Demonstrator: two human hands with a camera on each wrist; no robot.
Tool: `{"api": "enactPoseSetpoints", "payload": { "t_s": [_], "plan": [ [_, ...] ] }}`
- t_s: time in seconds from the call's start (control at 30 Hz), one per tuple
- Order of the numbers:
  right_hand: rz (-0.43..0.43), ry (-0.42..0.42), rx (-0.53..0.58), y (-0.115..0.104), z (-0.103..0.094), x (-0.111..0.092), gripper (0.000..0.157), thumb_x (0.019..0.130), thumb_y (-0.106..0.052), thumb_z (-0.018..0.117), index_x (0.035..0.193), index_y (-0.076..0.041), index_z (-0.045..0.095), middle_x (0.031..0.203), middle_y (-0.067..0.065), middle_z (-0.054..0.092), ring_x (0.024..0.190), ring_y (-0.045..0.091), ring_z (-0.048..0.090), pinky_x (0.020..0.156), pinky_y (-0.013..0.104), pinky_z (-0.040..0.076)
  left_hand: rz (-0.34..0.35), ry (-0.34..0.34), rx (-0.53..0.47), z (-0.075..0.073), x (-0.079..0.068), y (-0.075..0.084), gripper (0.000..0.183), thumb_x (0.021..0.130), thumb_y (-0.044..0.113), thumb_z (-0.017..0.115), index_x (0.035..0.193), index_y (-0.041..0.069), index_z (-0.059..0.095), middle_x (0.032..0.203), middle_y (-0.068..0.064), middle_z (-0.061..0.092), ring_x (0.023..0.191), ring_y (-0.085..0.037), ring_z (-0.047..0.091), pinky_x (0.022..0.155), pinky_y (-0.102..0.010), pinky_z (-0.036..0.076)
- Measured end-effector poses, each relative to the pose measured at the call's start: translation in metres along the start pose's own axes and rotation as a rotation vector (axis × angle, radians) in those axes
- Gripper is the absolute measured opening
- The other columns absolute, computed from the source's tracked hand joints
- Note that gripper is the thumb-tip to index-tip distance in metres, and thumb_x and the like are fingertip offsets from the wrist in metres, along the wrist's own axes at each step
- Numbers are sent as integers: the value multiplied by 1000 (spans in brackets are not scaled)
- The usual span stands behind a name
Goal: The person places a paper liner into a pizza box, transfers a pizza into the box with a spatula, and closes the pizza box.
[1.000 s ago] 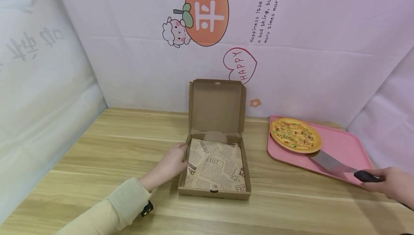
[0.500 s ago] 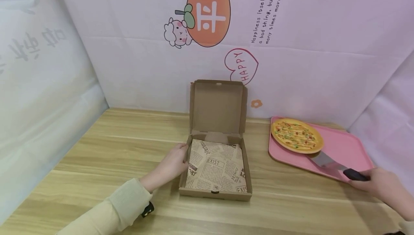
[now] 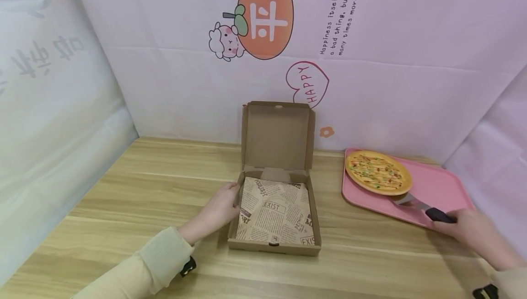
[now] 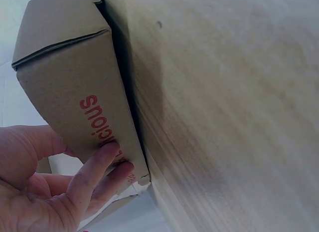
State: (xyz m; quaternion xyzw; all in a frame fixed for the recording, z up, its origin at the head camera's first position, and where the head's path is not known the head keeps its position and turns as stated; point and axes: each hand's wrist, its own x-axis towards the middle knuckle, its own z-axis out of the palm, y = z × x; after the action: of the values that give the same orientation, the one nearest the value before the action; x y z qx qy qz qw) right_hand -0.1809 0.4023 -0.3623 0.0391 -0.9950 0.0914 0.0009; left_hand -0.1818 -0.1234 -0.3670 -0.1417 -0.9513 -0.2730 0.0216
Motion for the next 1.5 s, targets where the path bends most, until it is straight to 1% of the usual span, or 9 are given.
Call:
{"api": "enactPoseSetpoints", "payload": {
  "t_s": [0.17, 0.3, 0.43, 0.7, 0.87, 0.97, 1.13, 1.3, 1.5],
  "plan": [
    [29, -43, 6, -4, 2, 3, 39, 80, -42, 63, 59, -12, 48, 54, -2, 41, 52, 14, 33, 49, 26, 23, -3, 3, -2, 0, 0, 1, 56, 69, -10, 56, 122, -19, 42, 127, -30, 44, 115, -39, 47, 95, -42, 43],
    [38, -56, 31, -7, 2, 6, 37, 82, -39, 60, 62, -11, 49, 57, -1, 43, 54, 15, 35, 51, 27, 25, -5, 6, -1, 0, 0, 1, 56, 69, -11, 56, 123, -19, 43, 128, -29, 44, 113, -38, 49, 91, -39, 47],
    [24, -52, 67, -10, 4, 9, 33, 83, -33, 60, 62, -10, 47, 56, -1, 39, 54, 14, 35, 51, 26, 25, -8, 6, -1, 0, 0, 0, 56, 68, -11, 56, 122, -19, 43, 127, -29, 45, 111, -38, 50, 86, -36, 50],
    [23, -38, 91, -16, 8, 13, 33, 84, -35, 57, 63, -11, 45, 54, -2, 38, 52, 13, 35, 49, 23, 25, -16, 3, -10, -1, 0, 0, 56, 69, -11, 56, 123, -19, 42, 127, -29, 45, 112, -38, 50, 89, -38, 49],
    [34, -42, 133, -20, 10, 17, 32, 84, -33, 56, 65, -9, 48, 55, -1, 40, 53, 14, 36, 50, 25, 27, -17, 1, -8, -1, -1, -1, 56, 69, -11, 56, 123, -19, 42, 127, -29, 44, 112, -38, 49, 88, -38, 49],
    [50, -50, 147, -22, 10, 19, 31, 84, -33, 55, 67, -9, 50, 58, -1, 45, 55, 14, 39, 51, 25, 30, -14, 0, 1, 0, -1, -1, 56, 69, -10, 56, 122, -19, 43, 128, -29, 44, 113, -38, 49, 90, -38, 48],
    [58, -38, 151, -25, 12, 20, 33, 85, -35, 55, 66, -8, 52, 58, 0, 49, 55, 15, 40, 52, 27, 34, -15, 1, 6, 0, -1, -1, 56, 69, -10, 55, 122, -19, 43, 128, -29, 44, 114, -39, 48, 92, -41, 46],
    [63, -26, 153, -27, 14, 19, 34, 85, -34, 55, 64, -8, 51, 56, 0, 45, 53, 15, 40, 49, 26, 32, -16, -1, 8, 0, -1, -1, 56, 69, -10, 56, 123, -19, 43, 128, -29, 44, 113, -38, 49, 89, -38, 49],
    [70, 4, 152, -23, 16, 17, 40, 86, -41, 54, 63, -9, 50, 54, -1, 46, 52, 14, 39, 48, 25, 31, -8, 2, 1, 0, -1, 1, 56, 69, -11, 56, 123, -19, 42, 128, -28, 45, 114, -38, 48, 90, -38, 48]
  ]
}}
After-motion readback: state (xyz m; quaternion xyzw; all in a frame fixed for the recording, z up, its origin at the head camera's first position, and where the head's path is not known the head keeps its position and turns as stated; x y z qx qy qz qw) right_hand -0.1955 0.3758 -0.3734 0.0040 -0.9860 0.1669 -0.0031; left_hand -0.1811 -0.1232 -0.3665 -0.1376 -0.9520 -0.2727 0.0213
